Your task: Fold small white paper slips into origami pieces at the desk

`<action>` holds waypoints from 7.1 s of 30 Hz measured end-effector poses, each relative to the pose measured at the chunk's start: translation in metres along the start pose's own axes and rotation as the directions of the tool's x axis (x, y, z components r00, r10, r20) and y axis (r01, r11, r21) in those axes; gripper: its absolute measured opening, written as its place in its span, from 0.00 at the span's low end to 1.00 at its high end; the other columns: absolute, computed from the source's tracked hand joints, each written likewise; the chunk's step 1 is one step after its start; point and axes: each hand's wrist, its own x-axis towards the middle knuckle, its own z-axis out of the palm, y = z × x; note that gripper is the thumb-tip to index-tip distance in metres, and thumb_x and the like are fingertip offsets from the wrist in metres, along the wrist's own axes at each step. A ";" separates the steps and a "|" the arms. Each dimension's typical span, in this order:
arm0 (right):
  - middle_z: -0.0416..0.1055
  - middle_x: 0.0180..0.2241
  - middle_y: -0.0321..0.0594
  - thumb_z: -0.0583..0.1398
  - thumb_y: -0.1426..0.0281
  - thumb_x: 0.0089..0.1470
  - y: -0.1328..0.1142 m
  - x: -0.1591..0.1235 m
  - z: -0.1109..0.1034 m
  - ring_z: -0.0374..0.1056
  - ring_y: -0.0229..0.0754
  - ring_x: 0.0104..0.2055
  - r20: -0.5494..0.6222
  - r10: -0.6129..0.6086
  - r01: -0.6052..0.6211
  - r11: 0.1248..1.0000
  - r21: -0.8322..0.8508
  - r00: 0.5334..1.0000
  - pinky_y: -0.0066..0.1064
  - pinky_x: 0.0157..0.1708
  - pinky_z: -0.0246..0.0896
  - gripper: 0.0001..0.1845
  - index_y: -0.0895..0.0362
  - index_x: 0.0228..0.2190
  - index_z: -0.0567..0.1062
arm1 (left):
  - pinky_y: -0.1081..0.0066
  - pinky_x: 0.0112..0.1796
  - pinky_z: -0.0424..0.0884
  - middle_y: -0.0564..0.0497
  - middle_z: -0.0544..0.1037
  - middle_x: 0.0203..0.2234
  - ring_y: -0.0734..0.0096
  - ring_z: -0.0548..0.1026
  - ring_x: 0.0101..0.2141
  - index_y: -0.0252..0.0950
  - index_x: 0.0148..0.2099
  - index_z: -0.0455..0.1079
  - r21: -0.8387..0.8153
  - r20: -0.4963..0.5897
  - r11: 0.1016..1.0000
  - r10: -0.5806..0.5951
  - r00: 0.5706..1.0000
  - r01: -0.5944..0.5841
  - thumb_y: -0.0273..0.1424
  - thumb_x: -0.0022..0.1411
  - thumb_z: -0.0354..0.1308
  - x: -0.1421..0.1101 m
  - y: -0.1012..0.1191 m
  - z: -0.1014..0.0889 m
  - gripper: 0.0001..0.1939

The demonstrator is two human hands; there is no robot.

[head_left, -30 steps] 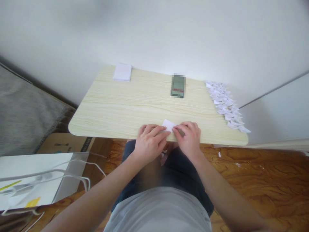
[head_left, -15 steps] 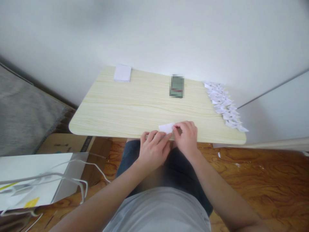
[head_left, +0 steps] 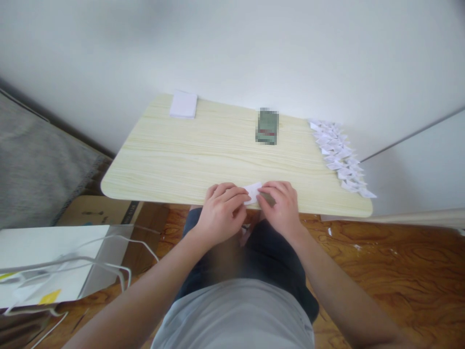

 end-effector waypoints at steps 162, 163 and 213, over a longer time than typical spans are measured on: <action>0.77 0.39 0.41 0.65 0.67 0.64 -0.005 0.005 -0.013 0.68 0.49 0.46 0.171 -0.065 0.051 0.995 0.089 0.983 0.45 0.47 0.63 0.06 0.49 0.38 0.84 | 0.54 0.50 0.65 0.47 0.81 0.41 0.56 0.73 0.47 0.41 0.39 0.77 0.033 -0.005 0.988 -0.152 0.988 0.152 0.33 0.69 0.60 0.005 0.006 0.007 0.06; 0.77 0.39 0.41 0.64 0.67 0.64 -0.006 0.005 -0.013 0.68 0.49 0.46 0.170 -0.060 0.046 0.995 0.086 0.984 0.45 0.47 0.63 0.05 0.50 0.38 0.83 | 0.54 0.49 0.64 0.47 0.81 0.41 0.56 0.73 0.47 0.41 0.39 0.76 0.039 -0.006 0.986 -0.163 0.987 0.163 0.33 0.69 0.60 0.006 0.007 0.008 0.05; 0.79 0.33 0.36 0.67 0.65 0.60 -0.040 0.001 -0.049 0.76 0.41 0.34 0.367 0.185 -0.397 0.628 0.669 0.912 0.32 0.36 0.71 0.05 0.52 0.38 0.80 | 0.72 0.33 0.73 0.51 0.80 0.29 0.70 0.78 0.29 0.37 0.43 0.74 -0.808 0.198 0.457 -0.385 0.901 0.373 0.33 0.67 0.64 -0.007 0.014 -0.021 0.06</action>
